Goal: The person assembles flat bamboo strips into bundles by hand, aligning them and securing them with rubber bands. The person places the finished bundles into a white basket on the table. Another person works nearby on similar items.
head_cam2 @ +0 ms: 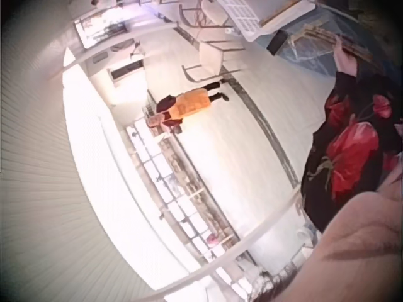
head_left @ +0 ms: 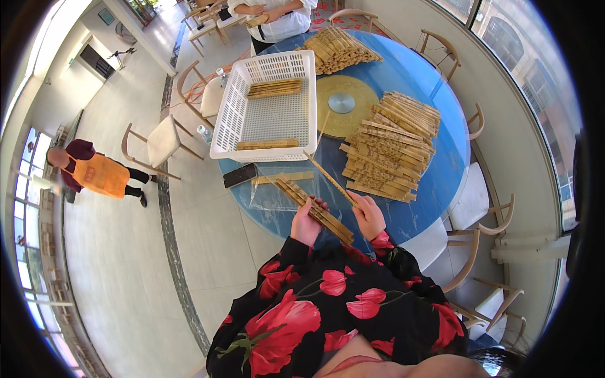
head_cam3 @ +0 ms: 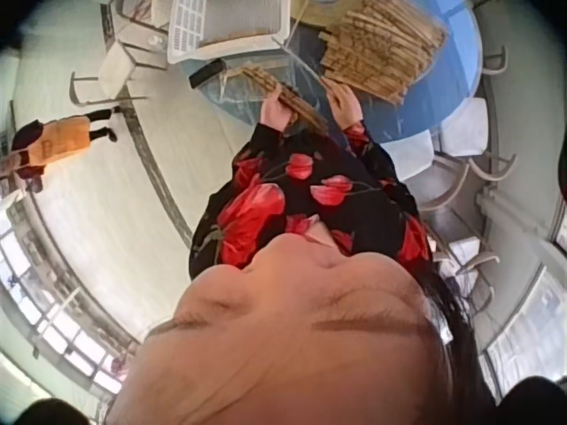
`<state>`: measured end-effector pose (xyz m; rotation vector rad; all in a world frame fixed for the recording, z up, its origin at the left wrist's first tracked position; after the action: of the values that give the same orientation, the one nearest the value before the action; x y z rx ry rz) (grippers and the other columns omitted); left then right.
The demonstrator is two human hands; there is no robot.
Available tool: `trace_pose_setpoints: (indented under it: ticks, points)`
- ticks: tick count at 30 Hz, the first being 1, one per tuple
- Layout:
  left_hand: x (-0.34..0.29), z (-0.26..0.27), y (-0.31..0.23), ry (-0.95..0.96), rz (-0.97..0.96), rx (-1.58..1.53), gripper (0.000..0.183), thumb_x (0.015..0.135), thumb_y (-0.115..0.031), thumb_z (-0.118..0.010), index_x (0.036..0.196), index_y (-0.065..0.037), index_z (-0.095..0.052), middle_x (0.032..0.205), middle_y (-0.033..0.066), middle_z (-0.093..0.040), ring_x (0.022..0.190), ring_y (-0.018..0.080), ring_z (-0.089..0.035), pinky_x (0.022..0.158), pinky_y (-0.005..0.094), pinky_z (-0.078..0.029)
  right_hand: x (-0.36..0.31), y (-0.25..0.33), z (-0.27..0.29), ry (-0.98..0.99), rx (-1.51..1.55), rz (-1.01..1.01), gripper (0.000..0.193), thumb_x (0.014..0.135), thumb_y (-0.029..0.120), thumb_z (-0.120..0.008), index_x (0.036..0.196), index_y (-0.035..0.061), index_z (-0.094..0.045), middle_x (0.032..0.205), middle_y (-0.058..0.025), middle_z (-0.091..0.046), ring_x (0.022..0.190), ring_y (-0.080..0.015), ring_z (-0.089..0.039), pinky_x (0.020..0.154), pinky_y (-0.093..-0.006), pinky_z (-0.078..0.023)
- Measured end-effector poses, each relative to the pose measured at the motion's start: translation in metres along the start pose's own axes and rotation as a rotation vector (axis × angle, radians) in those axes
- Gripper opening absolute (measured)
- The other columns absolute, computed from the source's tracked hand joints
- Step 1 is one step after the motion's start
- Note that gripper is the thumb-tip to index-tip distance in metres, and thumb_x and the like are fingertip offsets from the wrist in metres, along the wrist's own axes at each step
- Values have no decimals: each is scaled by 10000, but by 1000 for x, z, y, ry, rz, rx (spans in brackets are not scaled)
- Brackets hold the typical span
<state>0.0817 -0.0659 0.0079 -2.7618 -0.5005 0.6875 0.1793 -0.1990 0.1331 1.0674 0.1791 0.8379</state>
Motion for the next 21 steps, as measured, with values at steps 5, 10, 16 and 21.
trace_pose_setpoints:
  ticks: [5,10,16,21]
  points:
    - [-4,-14,0,2,-2,36,268,946,-315,-496,1085,-86,-511,1001,55,-572,955,221,-549,900,390,-429,-5,36,-21,25,-149,60,438,794,22,-536,1221,118,-555,872,-127,-506,804,-298,-538,707,-355,-451]
    - [-9,-25,-4,21,5,-7,335,948,-376,-476,1090,-75,-506,1023,67,-570,994,222,-538,915,385,-415,-11,50,-22,50,-232,85,449,780,17,-539,1216,122,-562,890,-121,-511,792,-295,-538,714,-351,-458]
    - [-4,-21,-4,57,-38,-14,328,967,-340,-438,1140,-62,-464,1078,93,-550,1061,260,-513,950,401,-403,-13,51,-28,68,-317,188,494,782,46,-560,1267,128,-512,929,-127,-518,801,-308,-546,721,-358,-467]
    - [-7,-30,-7,39,-150,216,296,975,-270,-437,1190,-70,-402,1142,117,-531,1074,255,-520,936,393,-423,-24,20,-50,346,-116,-139,614,796,120,-608,1363,113,-373,990,-145,-518,852,-333,-552,755,-371,-468]
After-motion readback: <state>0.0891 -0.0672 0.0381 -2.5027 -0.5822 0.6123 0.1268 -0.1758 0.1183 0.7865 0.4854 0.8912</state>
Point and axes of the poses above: each hand's wrist, its own x-axis towards the middle knuckle, its own z-axis out of the back of the hand, y = z × x, the point moved 9 cm from there along x, towards the middle knuckle
